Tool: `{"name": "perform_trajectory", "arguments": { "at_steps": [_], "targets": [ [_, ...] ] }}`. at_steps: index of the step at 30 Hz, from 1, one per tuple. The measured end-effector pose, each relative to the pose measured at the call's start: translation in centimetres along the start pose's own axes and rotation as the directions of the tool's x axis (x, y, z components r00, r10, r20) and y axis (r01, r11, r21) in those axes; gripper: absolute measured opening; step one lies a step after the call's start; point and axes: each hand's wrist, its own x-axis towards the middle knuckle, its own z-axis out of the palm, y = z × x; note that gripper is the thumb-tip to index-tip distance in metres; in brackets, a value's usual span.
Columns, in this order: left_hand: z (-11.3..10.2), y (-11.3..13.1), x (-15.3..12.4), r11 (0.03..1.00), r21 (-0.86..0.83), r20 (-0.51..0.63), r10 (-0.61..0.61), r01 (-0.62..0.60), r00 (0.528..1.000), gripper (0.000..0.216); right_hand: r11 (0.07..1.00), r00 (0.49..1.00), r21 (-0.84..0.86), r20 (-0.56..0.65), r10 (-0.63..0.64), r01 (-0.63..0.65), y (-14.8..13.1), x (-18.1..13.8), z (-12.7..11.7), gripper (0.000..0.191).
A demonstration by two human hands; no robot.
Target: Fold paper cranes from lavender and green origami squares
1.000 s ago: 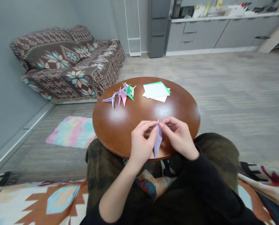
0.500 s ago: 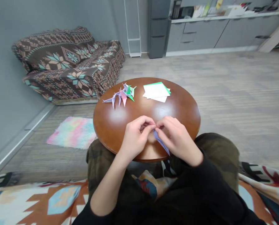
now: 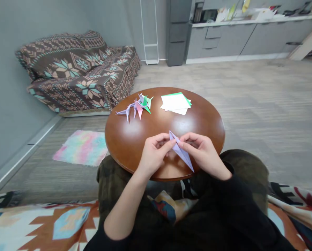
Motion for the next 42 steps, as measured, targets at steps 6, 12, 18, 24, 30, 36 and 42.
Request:
{"name": "perform_trajectory", "arguments": {
  "at_steps": [6, 12, 18, 24, 30, 36, 42],
  "targets": [
    [0.1, -1.0, 0.1, 0.994, -0.105, -0.129, -0.025, 0.011, 0.991, 0.018, 0.997, 0.997, -0.056, -0.053, 0.049, -0.052, 0.4, 0.3, 0.2, 0.028],
    [0.5, -1.0, -0.1, 0.997, -0.068, -0.209, -0.048, 0.035, 0.977, 0.02, 0.998, 0.992, -0.033, -0.116, 0.053, -0.058, 1.0, 0.4, 0.8, 0.027],
    [0.9, -0.6, -0.1, 1.0, -0.022, -0.248, -0.016, 0.01, 0.969, 0.021, 1.0, 0.987, -0.022, -0.161, 0.003, -0.006, 1.2, 0.2, 1.2, 0.027],
    [1.0, -0.8, -0.2, 0.999, -0.051, -0.308, -0.009, -0.007, 0.952, 0.023, 1.0, 0.988, 0.005, -0.156, -0.003, 0.003, 1.1, 0.0, 1.7, 0.025],
    [0.7, -0.9, -0.2, 0.995, -0.095, -0.282, -0.007, -0.02, 0.959, 0.018, 0.999, 0.99, 0.032, -0.136, 0.019, -0.015, 1.2, -0.2, 1.8, 0.025],
    [0.3, -0.8, -0.3, 0.996, -0.072, -0.225, 0.03, -0.047, 0.974, 0.014, 0.999, 0.993, 0.014, -0.106, -0.043, 0.045, 1.1, -0.3, 2.0, 0.018],
    [0.9, -1.0, -0.1, 0.979, -0.203, -0.274, -0.025, -0.033, 0.961, 0.012, 0.995, 0.983, 0.004, -0.158, -0.099, 0.1, 1.1, -0.4, 2.3, 0.017]
  ]
}}
